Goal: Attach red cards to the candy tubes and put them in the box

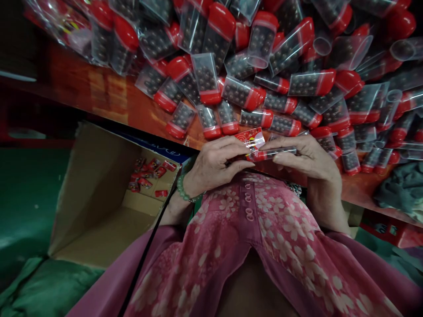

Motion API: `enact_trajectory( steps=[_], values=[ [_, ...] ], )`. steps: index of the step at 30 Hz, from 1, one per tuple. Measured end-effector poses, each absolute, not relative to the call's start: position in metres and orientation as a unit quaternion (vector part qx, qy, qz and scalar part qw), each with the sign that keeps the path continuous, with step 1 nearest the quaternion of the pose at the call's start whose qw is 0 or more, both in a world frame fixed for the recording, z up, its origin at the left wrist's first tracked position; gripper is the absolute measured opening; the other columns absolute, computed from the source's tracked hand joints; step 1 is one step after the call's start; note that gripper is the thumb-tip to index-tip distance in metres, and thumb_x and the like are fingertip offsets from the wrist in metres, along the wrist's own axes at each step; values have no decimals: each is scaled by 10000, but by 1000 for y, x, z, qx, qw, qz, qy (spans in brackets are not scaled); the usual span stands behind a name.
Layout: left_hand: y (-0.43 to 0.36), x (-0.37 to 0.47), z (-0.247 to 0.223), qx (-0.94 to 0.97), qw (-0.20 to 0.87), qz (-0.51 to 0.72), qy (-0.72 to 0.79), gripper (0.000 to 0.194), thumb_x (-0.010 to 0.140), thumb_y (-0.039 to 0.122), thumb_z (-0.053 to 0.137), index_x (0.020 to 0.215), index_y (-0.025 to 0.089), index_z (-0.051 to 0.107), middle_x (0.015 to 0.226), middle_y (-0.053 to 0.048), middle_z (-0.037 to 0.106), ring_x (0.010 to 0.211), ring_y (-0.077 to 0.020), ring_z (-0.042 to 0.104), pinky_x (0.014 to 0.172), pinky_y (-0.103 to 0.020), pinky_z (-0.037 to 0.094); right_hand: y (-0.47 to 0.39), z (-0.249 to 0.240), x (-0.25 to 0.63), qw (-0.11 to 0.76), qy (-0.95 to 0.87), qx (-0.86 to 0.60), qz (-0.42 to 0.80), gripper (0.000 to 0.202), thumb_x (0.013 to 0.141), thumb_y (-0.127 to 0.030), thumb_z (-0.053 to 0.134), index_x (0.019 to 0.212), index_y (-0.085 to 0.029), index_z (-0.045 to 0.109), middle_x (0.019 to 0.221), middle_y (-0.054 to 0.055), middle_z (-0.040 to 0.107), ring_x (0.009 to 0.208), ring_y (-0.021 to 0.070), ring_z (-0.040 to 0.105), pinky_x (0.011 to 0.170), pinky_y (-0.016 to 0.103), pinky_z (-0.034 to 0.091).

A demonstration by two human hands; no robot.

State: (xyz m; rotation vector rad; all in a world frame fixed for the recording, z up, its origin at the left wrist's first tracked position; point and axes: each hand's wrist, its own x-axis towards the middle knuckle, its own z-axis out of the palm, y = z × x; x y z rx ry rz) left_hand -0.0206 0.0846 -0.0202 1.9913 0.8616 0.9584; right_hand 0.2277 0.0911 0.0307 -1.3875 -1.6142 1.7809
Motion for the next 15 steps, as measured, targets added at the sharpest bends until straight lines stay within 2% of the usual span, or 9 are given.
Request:
enact_trajectory(
  steps=[4, 9, 13, 15],
  values=[
    [82, -17, -18, 778, 371, 376, 340, 352, 894, 384, 799, 1163, 161, 758, 1061, -99, 815, 972, -189, 778, 859, -299, 627, 86, 33, 226, 188, -579, -503, 614, 303, 911, -539, 736, 1046, -289, 840, 969, 1, 832, 886, 212, 772, 796, 336, 607],
    [81, -7, -17, 790, 316, 399, 342, 211, 950, 311, 738, 1103, 167, 755, 1022, -70, 827, 914, -169, 785, 838, -294, 628, 78, 35, 222, 199, -622, -510, 560, 317, 956, -550, 683, 1078, -295, 826, 979, 2, 834, 861, 208, 774, 773, 327, 593],
    [81, -4, -16, 805, 264, 399, 352, 227, 1001, 352, 664, 1088, 161, 750, 1041, -78, 820, 921, -169, 780, 818, -296, 628, 74, 38, 217, 194, -664, -544, 475, 378, 952, -569, 689, 1150, -269, 805, 996, 15, 836, 813, 194, 760, 783, 316, 558],
    [83, -5, -11, 814, 253, 395, 343, 224, 1019, 348, 635, 1096, 166, 741, 1052, -76, 816, 941, -166, 777, 812, -289, 627, 73, 40, 215, 205, -654, -540, 488, 393, 949, -579, 687, 1151, -261, 800, 1010, 18, 832, 830, 192, 758, 797, 308, 556]
  ],
)
